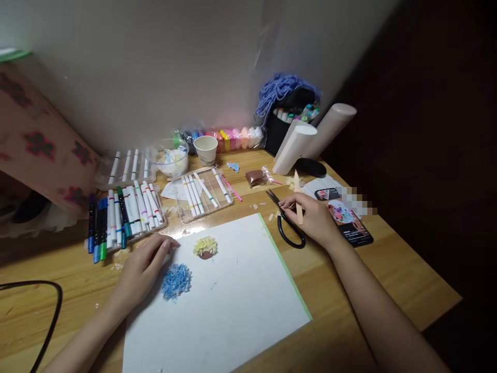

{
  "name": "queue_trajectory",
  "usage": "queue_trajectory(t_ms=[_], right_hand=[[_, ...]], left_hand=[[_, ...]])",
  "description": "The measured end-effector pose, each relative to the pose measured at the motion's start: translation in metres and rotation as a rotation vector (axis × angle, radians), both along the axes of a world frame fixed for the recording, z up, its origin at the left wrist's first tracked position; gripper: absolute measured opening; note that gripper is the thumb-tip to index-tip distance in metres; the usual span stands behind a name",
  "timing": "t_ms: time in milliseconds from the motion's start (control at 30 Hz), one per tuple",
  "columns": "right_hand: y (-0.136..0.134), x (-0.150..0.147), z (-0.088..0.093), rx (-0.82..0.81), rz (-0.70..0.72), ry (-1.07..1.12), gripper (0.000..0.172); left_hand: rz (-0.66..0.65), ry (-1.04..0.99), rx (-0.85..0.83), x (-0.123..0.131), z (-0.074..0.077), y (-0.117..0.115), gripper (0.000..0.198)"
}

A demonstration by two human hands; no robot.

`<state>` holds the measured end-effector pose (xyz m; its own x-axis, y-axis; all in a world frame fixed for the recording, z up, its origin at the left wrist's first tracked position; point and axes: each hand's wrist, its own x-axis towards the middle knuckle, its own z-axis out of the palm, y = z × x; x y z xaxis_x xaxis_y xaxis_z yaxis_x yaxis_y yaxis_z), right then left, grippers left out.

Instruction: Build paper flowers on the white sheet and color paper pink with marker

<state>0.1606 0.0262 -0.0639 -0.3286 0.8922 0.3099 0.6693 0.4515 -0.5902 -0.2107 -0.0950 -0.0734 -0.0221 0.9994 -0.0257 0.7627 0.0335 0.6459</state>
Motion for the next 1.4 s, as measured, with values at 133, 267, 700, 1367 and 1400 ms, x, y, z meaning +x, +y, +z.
queue_trajectory(t_ms=[133,267,700,1367,1400], right_hand=[[0.005,0.024,0.016,0.006,-0.135,-0.012,0.012],[-0.001,0.024,0.025,-0.034,-0.085,-0.058,0.014],[0.001,0.026,0.026,0.189,-0.389,0.337,0.025],[0.008,0.034,0.018,0.224,-0.446,0.389,0.023],[0.010,0.032,0.016,0.192,-0.437,0.391,0.020]], left_hand=[[0.012,-0.008,0.124,0.014,0.023,0.002,0.035],[-0.193,0.052,0.180,0.060,0.060,0.015,0.032],[-0.333,0.371,0.144,0.240,0.046,0.180,0.021],[-0.233,-0.082,0.152,0.260,0.022,0.203,0.014],[-0.237,-0.136,0.146,0.257,0.023,0.200,0.015]])
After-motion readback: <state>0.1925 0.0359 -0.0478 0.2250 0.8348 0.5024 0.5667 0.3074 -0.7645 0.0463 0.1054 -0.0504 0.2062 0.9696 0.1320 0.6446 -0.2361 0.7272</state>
